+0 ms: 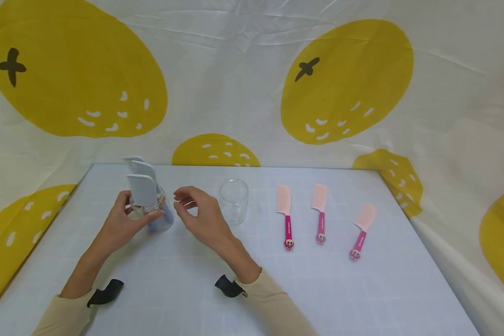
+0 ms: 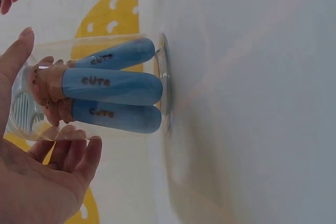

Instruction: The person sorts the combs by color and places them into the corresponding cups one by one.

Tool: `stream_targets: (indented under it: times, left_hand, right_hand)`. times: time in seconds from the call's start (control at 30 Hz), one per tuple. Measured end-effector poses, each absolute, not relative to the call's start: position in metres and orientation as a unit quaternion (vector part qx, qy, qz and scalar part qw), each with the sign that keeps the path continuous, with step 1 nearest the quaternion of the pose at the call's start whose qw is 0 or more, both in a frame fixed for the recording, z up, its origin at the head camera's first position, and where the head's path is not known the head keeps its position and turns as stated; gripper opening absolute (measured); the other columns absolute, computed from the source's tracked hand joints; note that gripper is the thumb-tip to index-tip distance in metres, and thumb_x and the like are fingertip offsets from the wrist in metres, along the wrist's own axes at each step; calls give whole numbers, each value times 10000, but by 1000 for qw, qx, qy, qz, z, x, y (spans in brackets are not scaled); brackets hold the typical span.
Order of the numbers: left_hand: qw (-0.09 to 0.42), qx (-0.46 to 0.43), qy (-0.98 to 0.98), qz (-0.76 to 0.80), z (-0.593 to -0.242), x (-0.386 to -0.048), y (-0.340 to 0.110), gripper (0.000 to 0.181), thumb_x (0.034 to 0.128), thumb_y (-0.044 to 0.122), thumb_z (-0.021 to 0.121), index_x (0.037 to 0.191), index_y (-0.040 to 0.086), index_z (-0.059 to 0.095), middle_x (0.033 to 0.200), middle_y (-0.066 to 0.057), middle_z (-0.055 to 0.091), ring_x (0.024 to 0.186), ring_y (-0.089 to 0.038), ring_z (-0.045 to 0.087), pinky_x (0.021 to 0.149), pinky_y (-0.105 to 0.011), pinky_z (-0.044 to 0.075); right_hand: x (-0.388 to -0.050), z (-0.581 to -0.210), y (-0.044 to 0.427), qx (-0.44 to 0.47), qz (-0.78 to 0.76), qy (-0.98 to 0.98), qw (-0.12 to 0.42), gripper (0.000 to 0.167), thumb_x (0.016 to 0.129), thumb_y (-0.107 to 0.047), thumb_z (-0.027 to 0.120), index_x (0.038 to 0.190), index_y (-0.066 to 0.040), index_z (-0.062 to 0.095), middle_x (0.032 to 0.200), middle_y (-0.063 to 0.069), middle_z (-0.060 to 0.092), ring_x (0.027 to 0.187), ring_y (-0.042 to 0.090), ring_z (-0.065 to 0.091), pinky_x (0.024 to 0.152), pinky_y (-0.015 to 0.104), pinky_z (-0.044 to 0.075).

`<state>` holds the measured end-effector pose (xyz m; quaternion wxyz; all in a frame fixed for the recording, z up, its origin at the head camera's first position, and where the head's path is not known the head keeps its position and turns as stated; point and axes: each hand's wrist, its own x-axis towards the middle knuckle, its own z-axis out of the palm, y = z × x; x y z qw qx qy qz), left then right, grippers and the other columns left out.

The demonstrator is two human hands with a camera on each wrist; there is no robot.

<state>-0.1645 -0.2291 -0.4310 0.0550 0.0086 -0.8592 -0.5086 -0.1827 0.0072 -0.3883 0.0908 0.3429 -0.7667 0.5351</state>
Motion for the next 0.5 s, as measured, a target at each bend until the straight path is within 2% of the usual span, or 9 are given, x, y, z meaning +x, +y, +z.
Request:
stream_targets:
  times: [0.3,0.5]
  left_hand:
    - [34,30,-862,-505,-430,-166,-228,1032,854,471,829,1538,16,204,1525,-255,331,1441,-463,310,1137,-705,278]
    - [30,27,-862,-505,-430,-166,-229,1022,867,459,821,1542,17,195,1528,-257,323,1441,-471,302,1138,-704,280]
  right_hand:
    - [-181,-390,23,334,538,-767,103,191,987,-50,676,1175,-15,672,1101,79,723,977,135,672,883,260,578]
    - [-179,-391,35,332,536,-769,110,184,984,-52,684,1167,-32,678,1095,89,727,966,130,672,877,262,580]
